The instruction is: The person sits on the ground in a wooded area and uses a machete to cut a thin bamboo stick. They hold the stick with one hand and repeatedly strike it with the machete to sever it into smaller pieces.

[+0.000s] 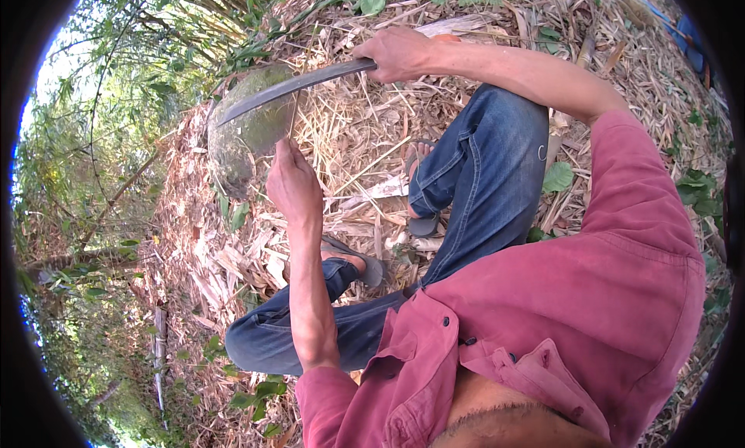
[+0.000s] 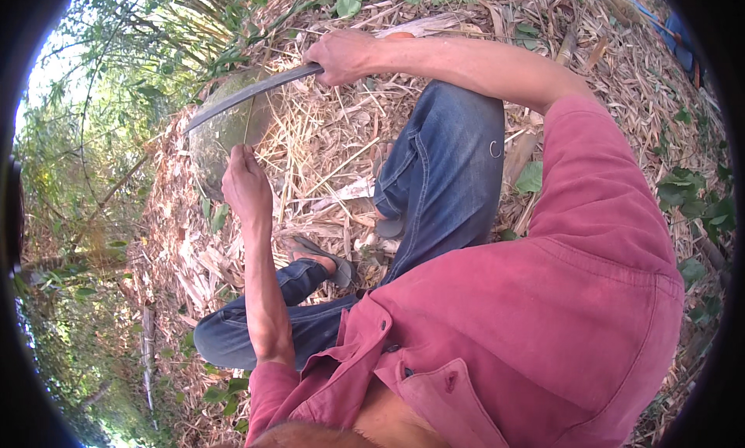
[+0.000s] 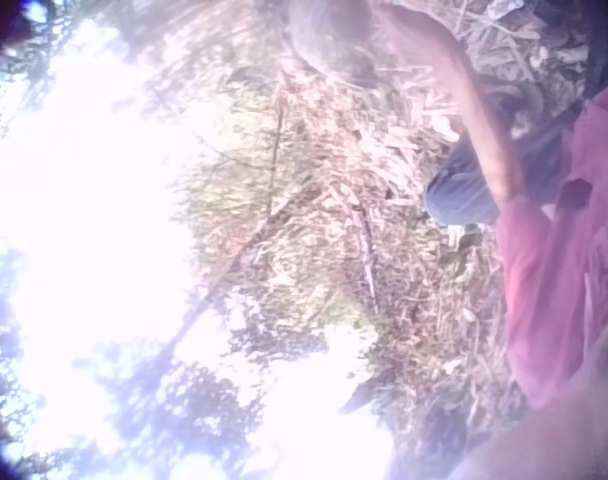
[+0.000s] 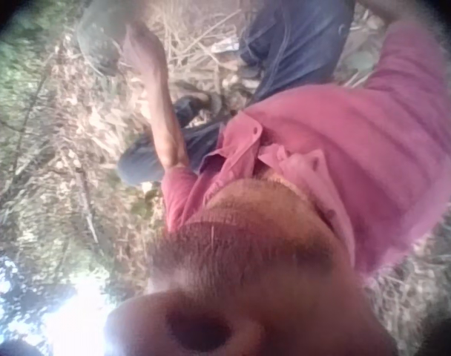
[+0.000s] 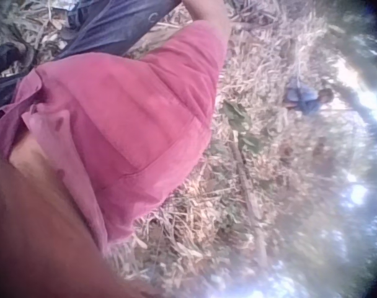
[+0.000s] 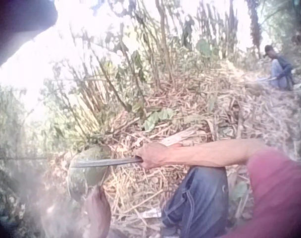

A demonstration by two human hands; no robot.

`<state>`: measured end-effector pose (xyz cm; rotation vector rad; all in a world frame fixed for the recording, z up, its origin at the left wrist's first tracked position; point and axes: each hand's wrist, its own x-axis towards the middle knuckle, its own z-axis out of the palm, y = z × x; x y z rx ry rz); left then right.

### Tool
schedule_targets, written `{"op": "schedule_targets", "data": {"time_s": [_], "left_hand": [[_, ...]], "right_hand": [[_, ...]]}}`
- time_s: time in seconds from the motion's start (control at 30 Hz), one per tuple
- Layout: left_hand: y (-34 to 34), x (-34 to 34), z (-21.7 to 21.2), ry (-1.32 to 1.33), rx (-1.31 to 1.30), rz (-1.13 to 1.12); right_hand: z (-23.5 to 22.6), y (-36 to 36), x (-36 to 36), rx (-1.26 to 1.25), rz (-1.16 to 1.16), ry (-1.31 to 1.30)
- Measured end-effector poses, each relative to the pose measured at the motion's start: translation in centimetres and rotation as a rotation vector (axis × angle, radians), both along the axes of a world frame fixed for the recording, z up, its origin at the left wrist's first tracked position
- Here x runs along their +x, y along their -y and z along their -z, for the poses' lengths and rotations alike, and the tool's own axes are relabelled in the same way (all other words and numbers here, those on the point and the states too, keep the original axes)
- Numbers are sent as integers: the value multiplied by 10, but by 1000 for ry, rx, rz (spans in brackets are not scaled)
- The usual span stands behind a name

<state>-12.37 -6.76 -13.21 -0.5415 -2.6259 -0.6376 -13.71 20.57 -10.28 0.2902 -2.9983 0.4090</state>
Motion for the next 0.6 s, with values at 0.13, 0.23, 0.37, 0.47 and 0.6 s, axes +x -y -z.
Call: {"op": "schedule_targets", "data": {"time_s": [0.13, 0.23, 0.37, 0.47, 0.6], "left_hand": [[-3, 6, -6, 81, 59, -9], [0, 13, -6, 70, 81, 31], [7, 18, -1, 92, 88, 55], [13, 25, 3, 82, 99, 88], [28, 33, 6, 258, 171, 16]], "right_hand": [[-1, -5, 1, 9, 43, -34], [1, -20, -3, 36, 79, -105], [2, -24, -3, 81, 154, -61], [11, -46, -9, 67, 221, -114], [24, -71, -14, 42, 342, -32]]}}
